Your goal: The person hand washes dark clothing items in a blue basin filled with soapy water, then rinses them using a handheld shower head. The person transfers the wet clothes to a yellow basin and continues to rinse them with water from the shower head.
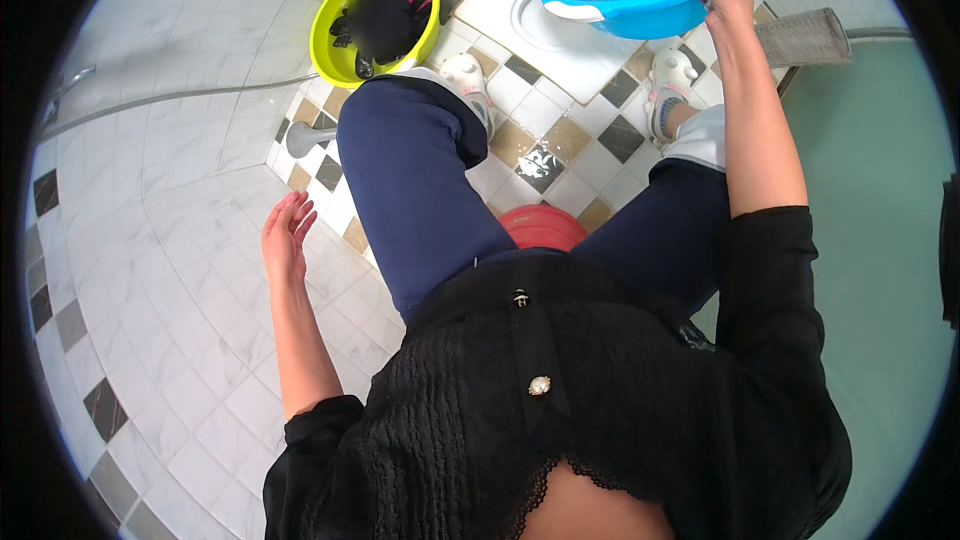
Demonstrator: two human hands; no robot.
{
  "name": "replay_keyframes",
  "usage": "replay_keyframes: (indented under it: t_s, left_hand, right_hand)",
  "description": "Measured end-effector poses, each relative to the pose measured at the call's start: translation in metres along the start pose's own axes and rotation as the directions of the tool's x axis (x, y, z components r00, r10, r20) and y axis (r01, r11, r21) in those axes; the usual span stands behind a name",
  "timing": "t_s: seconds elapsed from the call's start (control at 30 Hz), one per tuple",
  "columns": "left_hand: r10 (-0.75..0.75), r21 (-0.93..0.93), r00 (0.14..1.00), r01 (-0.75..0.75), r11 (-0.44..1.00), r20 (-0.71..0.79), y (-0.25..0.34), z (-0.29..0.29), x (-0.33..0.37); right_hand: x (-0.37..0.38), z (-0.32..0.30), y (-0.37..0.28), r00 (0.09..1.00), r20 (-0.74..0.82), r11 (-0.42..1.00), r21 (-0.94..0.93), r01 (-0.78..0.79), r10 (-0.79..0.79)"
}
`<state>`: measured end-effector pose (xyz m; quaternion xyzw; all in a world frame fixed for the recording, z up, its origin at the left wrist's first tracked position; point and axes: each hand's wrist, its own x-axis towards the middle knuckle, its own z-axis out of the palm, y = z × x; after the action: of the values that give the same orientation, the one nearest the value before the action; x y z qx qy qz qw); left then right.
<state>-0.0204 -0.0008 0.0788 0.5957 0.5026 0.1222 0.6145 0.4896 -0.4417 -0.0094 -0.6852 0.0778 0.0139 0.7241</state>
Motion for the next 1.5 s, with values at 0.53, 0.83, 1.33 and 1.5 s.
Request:
replay_keyframes:
  t_s: [0.53, 0.83, 1.33, 1.5]
  left_hand:
    - [0.027, 0.099, 1.0, -0.025, 0.995, -0.014, 0.013, 0.016, 0.005]
    - [0.021, 0.119, 0.998, -0.014, 0.993, -0.06, 0.008, -0.005, -0.013]
    - [0.158, 0.141, 0.987, -0.155, 0.978, -0.014, 0.036, 0.009, -0.028]
    - [0.388, 0.126, 0.919, -0.394, 0.91, 0.069, 0.098, 0.046, -0.032]
  right_hand:
    - [-0.043, 0.036, -0.038, 0.981, -0.186, 0.998, 0.039, -0.051, 0.058]
    - [-0.041, 0.025, -0.037, 0.977, -0.212, 0.994, -0.109, 0.002, -0.026]
    - [-0.042, -0.003, -0.027, 0.989, -0.14, 0.975, -0.221, 0.012, -0.044]
    - [-0.047, -0.002, -0.022, 0.991, -0.109, 0.978, -0.202, 0.058, -0.082]
